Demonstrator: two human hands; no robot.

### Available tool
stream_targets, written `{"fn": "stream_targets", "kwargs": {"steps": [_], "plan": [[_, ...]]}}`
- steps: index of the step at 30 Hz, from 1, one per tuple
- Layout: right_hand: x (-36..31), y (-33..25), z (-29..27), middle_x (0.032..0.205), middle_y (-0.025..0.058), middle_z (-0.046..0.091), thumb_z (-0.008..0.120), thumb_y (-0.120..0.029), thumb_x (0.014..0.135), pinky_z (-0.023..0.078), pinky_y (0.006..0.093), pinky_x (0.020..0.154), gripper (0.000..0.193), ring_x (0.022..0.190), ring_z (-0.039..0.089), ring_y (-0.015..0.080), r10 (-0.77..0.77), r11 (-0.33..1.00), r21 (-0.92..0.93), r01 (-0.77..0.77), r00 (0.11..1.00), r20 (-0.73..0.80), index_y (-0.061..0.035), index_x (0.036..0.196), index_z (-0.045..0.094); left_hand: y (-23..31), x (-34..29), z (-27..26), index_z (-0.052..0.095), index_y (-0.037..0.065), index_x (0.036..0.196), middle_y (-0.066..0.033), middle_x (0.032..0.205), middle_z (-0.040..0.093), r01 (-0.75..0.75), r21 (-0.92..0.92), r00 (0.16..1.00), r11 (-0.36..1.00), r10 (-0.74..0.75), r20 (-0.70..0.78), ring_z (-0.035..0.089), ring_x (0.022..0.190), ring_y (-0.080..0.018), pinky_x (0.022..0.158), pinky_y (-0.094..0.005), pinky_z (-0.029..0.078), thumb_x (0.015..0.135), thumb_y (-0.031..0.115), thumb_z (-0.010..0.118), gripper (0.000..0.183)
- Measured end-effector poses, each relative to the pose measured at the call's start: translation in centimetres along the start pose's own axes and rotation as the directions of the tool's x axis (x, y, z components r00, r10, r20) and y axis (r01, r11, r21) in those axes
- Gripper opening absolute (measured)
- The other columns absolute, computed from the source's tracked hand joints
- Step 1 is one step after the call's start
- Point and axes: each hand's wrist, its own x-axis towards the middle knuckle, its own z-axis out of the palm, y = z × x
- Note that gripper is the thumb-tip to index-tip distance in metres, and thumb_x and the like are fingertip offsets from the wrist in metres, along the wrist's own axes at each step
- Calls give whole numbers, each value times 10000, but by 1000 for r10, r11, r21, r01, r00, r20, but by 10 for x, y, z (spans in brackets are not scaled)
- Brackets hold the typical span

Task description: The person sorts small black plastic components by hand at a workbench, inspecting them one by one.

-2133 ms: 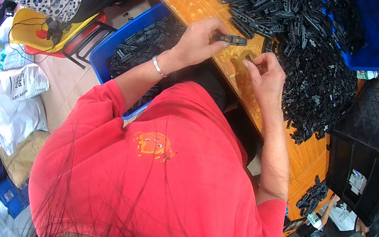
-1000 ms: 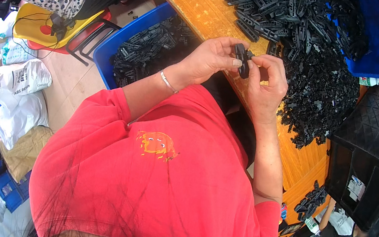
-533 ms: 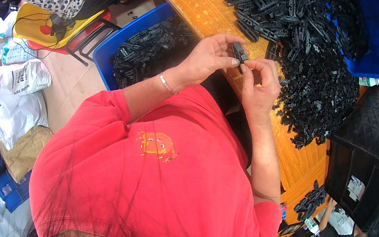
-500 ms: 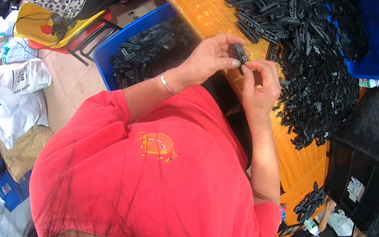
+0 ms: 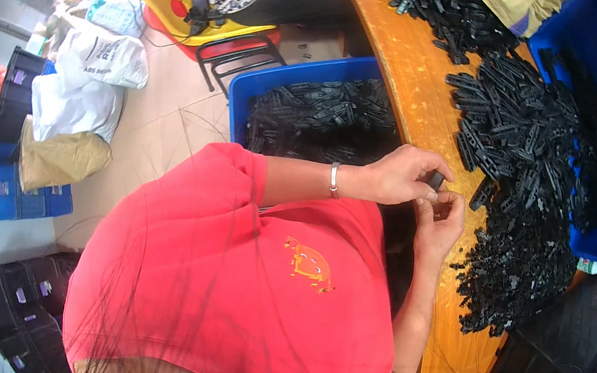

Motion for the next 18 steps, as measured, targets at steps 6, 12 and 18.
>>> {"fn": "stream_targets", "kwargs": {"steps": [6, 12, 18], "plan": [[-4, -14, -1, 854, 42, 651, 849, -32, 903, 509, 278, 684, 189, 731, 598, 121, 2, 999, -32, 7, 957, 289, 2, 916, 663, -4, -12, -55, 682, -38, 1285, -80, 1106, 742, 32, 146, 943, 989, -78, 323, 677, 976, -131, 887, -305, 573, 984, 10, 715, 306], [-24, -14, -36, 849, 82, 675, 819, -64, 933, 512, 294, 683, 148, 722, 612, 150, 14, 995, -100, 0, 991, 136, 4, 922, 688, 3, -23, -106, 773, 16, 1119, -144, 1091, 780, -35, 596, 974, 802, -106, 200, 739, 1054, -273, 941, -384, 570, 928, 127, 794, 222], [-46, 3, -84, 849, 106, 698, 820, -81, 929, 525, 313, 655, 145, 687, 664, 190, 48, 962, -267, -55, 998, -32, 9, 936, 706, 2, 30, -48, 742, -10, 1136, -114, 1053, 753, -106, 492, 994, 864, 106, 27, 755, 919, -192, 827, -330, 590, 977, 60, 734, 174]]}}
